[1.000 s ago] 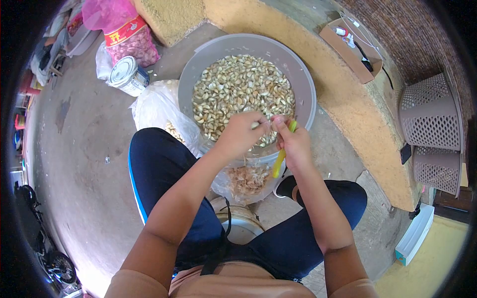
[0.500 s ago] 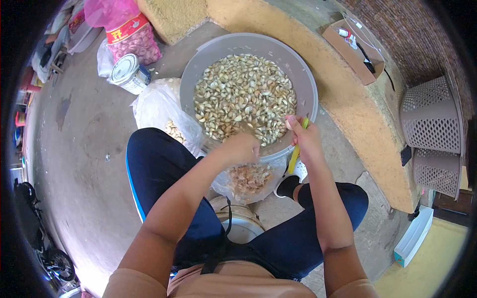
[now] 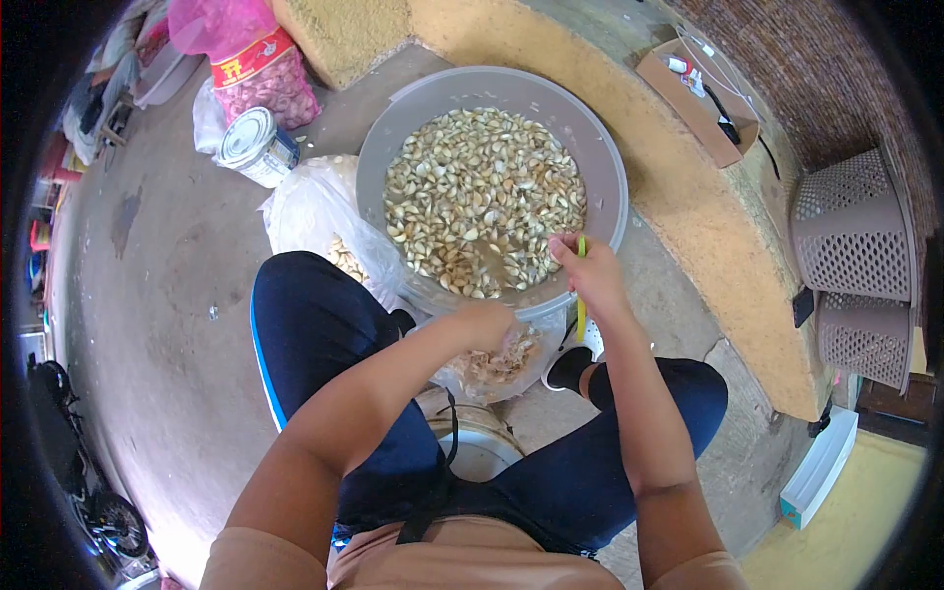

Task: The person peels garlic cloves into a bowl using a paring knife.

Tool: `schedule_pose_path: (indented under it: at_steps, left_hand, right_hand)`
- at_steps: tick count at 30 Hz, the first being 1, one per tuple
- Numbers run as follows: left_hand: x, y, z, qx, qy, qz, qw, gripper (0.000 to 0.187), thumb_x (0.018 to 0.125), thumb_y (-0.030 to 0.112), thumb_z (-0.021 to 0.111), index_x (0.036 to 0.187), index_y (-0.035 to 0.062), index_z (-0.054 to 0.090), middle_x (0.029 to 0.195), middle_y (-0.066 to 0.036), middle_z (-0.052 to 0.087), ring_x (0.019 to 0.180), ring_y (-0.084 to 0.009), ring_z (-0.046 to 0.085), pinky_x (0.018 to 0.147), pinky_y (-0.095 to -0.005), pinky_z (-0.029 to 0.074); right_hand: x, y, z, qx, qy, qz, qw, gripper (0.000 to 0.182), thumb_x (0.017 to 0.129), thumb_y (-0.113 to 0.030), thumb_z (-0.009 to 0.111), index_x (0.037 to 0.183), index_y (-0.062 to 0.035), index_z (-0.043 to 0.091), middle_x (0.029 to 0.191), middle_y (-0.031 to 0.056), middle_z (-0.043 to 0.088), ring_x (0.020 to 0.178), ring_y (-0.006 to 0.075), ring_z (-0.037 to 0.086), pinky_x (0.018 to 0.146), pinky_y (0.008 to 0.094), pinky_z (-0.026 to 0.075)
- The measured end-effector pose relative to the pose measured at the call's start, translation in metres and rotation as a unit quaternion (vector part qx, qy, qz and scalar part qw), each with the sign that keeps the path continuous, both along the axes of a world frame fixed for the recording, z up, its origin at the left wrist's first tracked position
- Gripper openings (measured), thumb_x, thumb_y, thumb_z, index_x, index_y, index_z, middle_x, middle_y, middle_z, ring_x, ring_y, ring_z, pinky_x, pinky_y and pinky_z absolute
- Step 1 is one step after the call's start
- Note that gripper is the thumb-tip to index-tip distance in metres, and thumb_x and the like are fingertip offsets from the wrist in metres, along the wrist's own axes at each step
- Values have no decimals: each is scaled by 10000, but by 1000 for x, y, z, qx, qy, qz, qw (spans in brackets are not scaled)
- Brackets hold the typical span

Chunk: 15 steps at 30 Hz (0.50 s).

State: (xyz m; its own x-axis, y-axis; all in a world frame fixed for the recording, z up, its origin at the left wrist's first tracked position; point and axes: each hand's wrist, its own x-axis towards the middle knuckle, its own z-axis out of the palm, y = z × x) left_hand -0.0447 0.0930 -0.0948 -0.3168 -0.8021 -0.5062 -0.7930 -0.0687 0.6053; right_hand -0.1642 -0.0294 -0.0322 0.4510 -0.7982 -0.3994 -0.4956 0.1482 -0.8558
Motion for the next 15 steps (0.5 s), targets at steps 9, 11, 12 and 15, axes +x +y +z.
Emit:
schedule_pose_path:
  at_steps: [9, 11, 12, 15]
  left_hand:
    - [-30, 19, -10, 39, -51, -120, 991, 219, 640, 112, 589, 838, 33, 640, 829, -172, 617, 784, -295, 606, 648, -408, 480]
    - [-40, 28, -2, 11, -57, -137, 989, 214, 665, 115, 566, 838, 13, 640, 857, -178, 620, 792, -300, 610, 650, -413, 484]
    - [-42, 34, 2, -16, -67, -127, 989, 204, 674, 106, 552, 836, 17, 638, 834, -167, 622, 784, -299, 611, 651, -416, 481]
    - [-44, 35, 13, 25, -76, -127, 989, 203, 695, 101, 526, 847, 30, 639, 840, -152, 626, 796, -307, 610, 656, -417, 478]
  right_hand:
    - [-15, -13, -45, -127, 258, 123, 950, 320, 730, -309, 635, 809, 1, 632, 673, 122, 604, 629, 232, 586, 575, 350, 447]
    - [-23, -11, -57, -141, 347, 182, 909, 289, 721, -266, 624, 829, 2, 631, 766, 156, 615, 727, 275, 605, 646, 364, 466]
    - [-25, -9, -61, -154, 387, 225, 881, 260, 720, -226, 611, 845, 1, 630, 834, 171, 614, 783, 288, 605, 690, 364, 472]
    - [-24, 0, -74, -152, 452, 249, 843, 247, 721, -193, 595, 883, -10, 629, 933, 183, 607, 870, 307, 594, 756, 369, 476]
